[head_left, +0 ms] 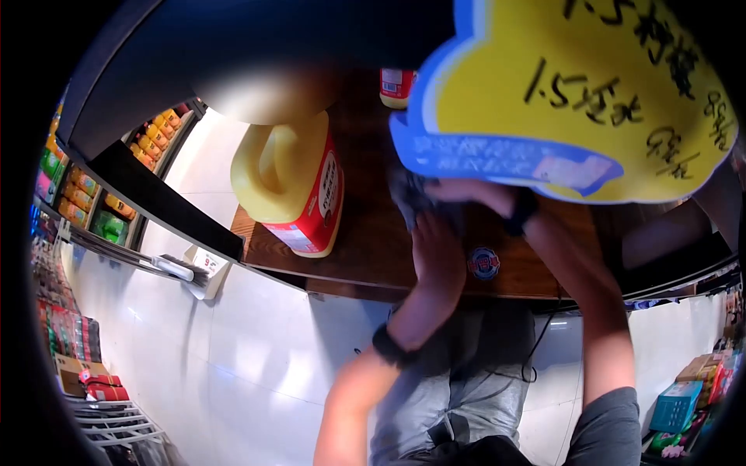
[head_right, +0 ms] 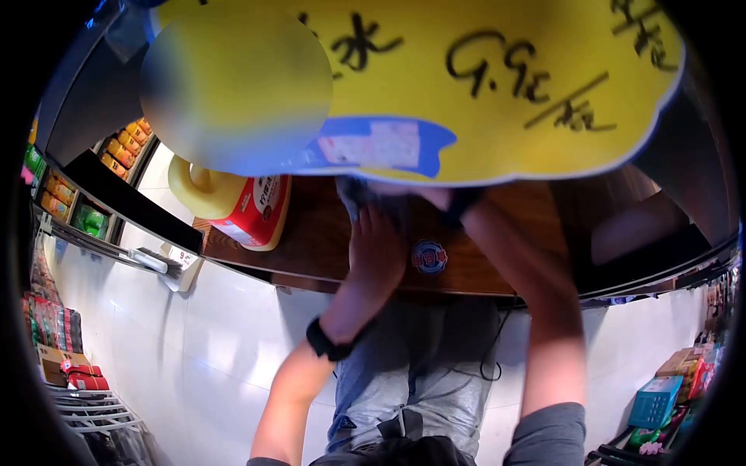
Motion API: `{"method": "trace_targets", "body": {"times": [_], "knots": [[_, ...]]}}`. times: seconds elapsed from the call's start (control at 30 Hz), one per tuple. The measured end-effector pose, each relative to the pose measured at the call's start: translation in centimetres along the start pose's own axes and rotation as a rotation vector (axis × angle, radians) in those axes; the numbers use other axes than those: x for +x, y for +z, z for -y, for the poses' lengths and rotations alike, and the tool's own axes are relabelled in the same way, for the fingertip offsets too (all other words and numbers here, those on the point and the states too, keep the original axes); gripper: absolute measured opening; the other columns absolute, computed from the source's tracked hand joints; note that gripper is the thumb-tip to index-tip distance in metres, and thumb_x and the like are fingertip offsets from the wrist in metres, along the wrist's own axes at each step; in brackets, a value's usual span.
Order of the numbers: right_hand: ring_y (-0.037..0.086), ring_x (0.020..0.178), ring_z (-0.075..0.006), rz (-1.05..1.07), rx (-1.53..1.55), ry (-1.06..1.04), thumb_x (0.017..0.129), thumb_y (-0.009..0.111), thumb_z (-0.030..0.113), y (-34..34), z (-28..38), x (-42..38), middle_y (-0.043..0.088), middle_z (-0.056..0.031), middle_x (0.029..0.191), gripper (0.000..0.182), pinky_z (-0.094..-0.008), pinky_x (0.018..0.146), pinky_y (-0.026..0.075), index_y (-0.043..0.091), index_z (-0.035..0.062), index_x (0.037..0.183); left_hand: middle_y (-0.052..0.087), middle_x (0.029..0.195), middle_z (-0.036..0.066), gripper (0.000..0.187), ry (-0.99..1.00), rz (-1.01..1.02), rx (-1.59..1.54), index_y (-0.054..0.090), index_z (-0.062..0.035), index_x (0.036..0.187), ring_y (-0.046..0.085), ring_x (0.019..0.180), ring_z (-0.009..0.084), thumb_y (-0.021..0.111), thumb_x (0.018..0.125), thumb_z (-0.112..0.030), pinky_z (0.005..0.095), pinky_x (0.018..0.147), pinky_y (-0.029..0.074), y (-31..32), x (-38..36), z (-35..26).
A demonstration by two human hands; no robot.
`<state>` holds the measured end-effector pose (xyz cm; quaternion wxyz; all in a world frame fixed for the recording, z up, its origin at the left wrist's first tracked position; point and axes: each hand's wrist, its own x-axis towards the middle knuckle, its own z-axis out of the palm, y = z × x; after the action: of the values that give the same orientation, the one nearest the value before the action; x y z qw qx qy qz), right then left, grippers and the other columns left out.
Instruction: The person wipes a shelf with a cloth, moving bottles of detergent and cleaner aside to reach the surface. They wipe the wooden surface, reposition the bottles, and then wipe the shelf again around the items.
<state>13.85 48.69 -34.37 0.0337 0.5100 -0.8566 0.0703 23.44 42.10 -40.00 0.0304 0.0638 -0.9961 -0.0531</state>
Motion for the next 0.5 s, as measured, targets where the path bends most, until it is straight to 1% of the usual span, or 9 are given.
{"method": "trace_targets", "body": {"times": [0.03,0.1,0.2,0.3,0.33,0.37,0.4,0.47,0.5], "knots": [[0.055,0.088,-0.0353,0.008,0.014,-0.034,0.072,0.057,0.015,-0.3,0.5,0.1,0.057,-0.0226,0.091,0.032,-0.0379,0.079,0.043,0.053,-0.0028,0.097,0.033,0.126,0.026,0.054,0.009,-0.03,-0.056,0.037,0.0086,0.119,0.031,0.119,0.0366,0.047,0.08,-0.027,0.042,0.098,0.026,0.2,-2.0,-0.4],[0.054,0.088,-0.0357,0.008,0.073,-0.06,0.072,0.057,0.015,-0.4,0.3,-1.6,0.057,-0.023,0.091,0.033,-0.0379,0.079,0.042,0.053,-0.0031,0.098,0.034,0.125,0.025,0.054,0.1,-0.142,-0.186,0.038,0.0087,0.118,0.031,0.118,0.0363,0.05,0.079,-0.026,0.043,0.098,0.025,0.0,-6.2,-0.9],[0.052,0.094,-0.0371,-0.037,0.243,0.003,0.072,0.058,0.013,0.8,-1.8,-6.2,0.055,-0.0226,0.099,0.037,-0.039,0.084,0.04,0.05,-0.0021,0.104,0.034,0.126,0.025,0.055,0.151,-0.089,-0.139,0.038,0.008,0.119,0.031,0.118,0.0369,0.05,0.079,-0.027,0.044,0.099,0.024,-0.4,-7.5,-2.1],[0.044,0.106,-0.0367,-0.178,0.197,0.297,0.073,0.054,0.014,-0.1,-2.6,-10.3,0.047,-0.0237,0.113,0.042,-0.0413,0.092,0.034,0.047,-0.0008,0.112,0.034,0.126,0.024,0.054,0.213,-0.137,-0.242,0.039,0.0039,0.12,0.03,0.119,0.0374,0.051,0.079,-0.029,0.0446,0.099,0.024,0.0,-5.5,-3.3],[0.046,0.103,-0.0381,-0.151,0.094,0.449,0.074,0.053,0.011,-1.3,-3.0,-11.3,0.049,-0.0242,0.11,0.04,-0.0415,0.09,0.036,0.047,-0.0034,0.11,0.034,0.126,0.024,0.053,0.248,-0.16,-0.262,0.039,0.003,0.12,0.03,0.119,0.0375,0.051,0.079,-0.029,0.0447,0.099,0.024,0.1,-4.8,-4.1],[0.046,0.102,-0.0371,-0.107,0.173,0.712,0.074,0.052,0.011,-2.2,-4.0,-12.7,0.05,-0.0252,0.107,0.04,-0.0418,0.09,0.036,0.046,-0.004,0.111,0.035,0.125,0.024,0.053,0.281,-0.082,-0.296,0.04,0.0016,0.12,0.03,0.119,0.0377,0.052,0.078,-0.029,0.0451,0.099,0.024,0.0,-4.3,-5.1],[0.049,0.099,-0.0352,-0.248,-0.012,0.631,0.074,0.054,0.015,-2.3,-5.8,-15.1,0.046,-0.023,0.112,0.045,-0.0427,0.084,0.039,0.044,-0.0026,0.114,0.035,0.125,0.024,0.054,0.309,-0.101,-0.364,0.041,0.0019,0.119,0.03,0.119,0.0376,0.053,0.077,-0.029,0.0452,0.099,0.024,0.1,-3.8,-6.4],[0.053,0.092,-0.0347,-0.235,-0.748,0.587,0.073,0.058,0.018,-1.4,-9.3,-19.6,0.042,-0.0192,0.117,0.059,-0.0417,0.074,0.044,0.035,0.0001,0.123,0.035,0.125,0.024,0.055,0.369,-0.116,-0.51,0.042,0.0024,0.119,0.03,0.119,0.0375,0.055,0.076,-0.03,0.0453,0.098,0.025,1.0,-3.6,-9.6],[0.052,0.092,-0.0343,-0.175,-0.726,0.727,0.072,0.059,0.019,-1.8,-8.7,-20.4,0.041,-0.0179,0.118,0.066,-0.041,0.074,0.045,0.029,0.0022,0.128,0.037,0.123,0.024,0.055,0.402,-0.156,-0.487,0.042,0.0025,0.118,0.031,0.117,0.0373,0.056,0.075,-0.03,0.0453,0.098,0.026,1.5,-3.7,-11.1]]}}
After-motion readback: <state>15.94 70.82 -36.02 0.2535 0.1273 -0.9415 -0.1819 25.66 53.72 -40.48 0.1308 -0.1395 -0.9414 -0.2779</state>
